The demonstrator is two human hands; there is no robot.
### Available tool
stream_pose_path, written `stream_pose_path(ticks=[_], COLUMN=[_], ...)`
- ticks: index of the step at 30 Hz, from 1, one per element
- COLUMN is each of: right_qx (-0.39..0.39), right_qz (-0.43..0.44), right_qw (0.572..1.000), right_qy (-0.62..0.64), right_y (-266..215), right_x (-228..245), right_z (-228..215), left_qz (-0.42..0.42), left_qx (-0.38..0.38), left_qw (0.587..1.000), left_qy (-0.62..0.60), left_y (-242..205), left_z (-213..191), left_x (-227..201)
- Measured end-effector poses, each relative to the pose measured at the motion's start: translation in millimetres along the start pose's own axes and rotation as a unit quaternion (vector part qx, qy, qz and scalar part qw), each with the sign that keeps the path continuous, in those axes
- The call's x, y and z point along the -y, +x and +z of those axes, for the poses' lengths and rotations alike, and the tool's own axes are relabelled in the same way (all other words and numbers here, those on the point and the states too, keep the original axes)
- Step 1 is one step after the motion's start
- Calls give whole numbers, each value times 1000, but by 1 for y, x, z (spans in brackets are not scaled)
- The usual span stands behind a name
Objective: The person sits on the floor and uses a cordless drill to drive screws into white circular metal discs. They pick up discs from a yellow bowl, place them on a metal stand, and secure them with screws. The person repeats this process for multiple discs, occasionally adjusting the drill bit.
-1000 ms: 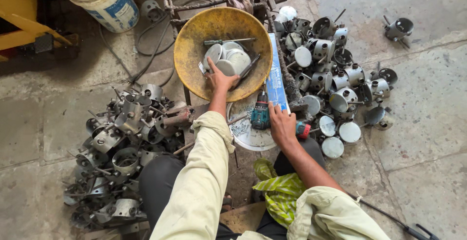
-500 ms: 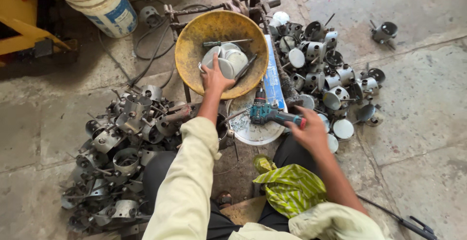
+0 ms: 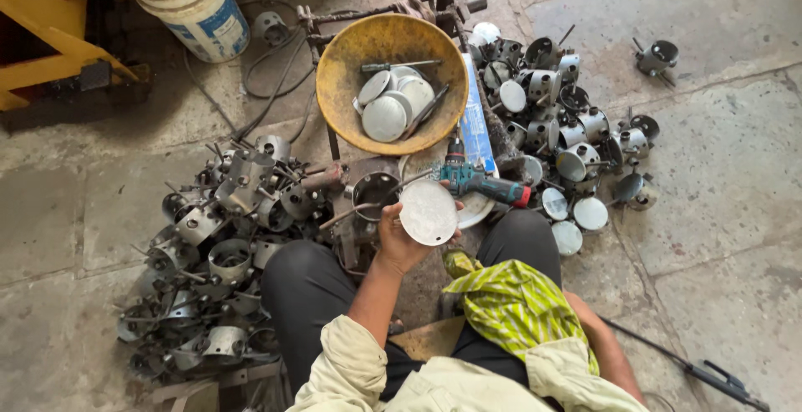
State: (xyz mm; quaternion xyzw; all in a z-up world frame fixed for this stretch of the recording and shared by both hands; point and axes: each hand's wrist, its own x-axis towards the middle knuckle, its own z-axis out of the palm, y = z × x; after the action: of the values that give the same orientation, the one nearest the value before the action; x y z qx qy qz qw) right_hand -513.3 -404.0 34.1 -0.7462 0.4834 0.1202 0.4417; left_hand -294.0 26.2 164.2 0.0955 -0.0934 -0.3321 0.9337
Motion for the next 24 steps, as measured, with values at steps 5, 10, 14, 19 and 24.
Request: stream_pose_path(ticks=[5,10,14,19,24], right_qx=[-10,-16,-28,-62,-89], right_qz=[-2,4,30,-16,-225], right_qw=[1000,999,998,997,968], right_qy=[25,36,44,50,73], right_y=[-6,-12,-27,-25,-56], right_x=[12,-6,-60,-56,26], right_z=[-11,-17,-27,-52,-53], left_qz=[5,-2,-17,-43,-47], left_qx=[-21,-22,-21,-34,-53], left_qw=[1000,1000,999,997,995], left_qy=[15,22,36,56,66], left_y=[-26,-42,-51,-47,-48], left_z=[2,-2,-6,-4,1], left_x=[7,14,25,35,49])
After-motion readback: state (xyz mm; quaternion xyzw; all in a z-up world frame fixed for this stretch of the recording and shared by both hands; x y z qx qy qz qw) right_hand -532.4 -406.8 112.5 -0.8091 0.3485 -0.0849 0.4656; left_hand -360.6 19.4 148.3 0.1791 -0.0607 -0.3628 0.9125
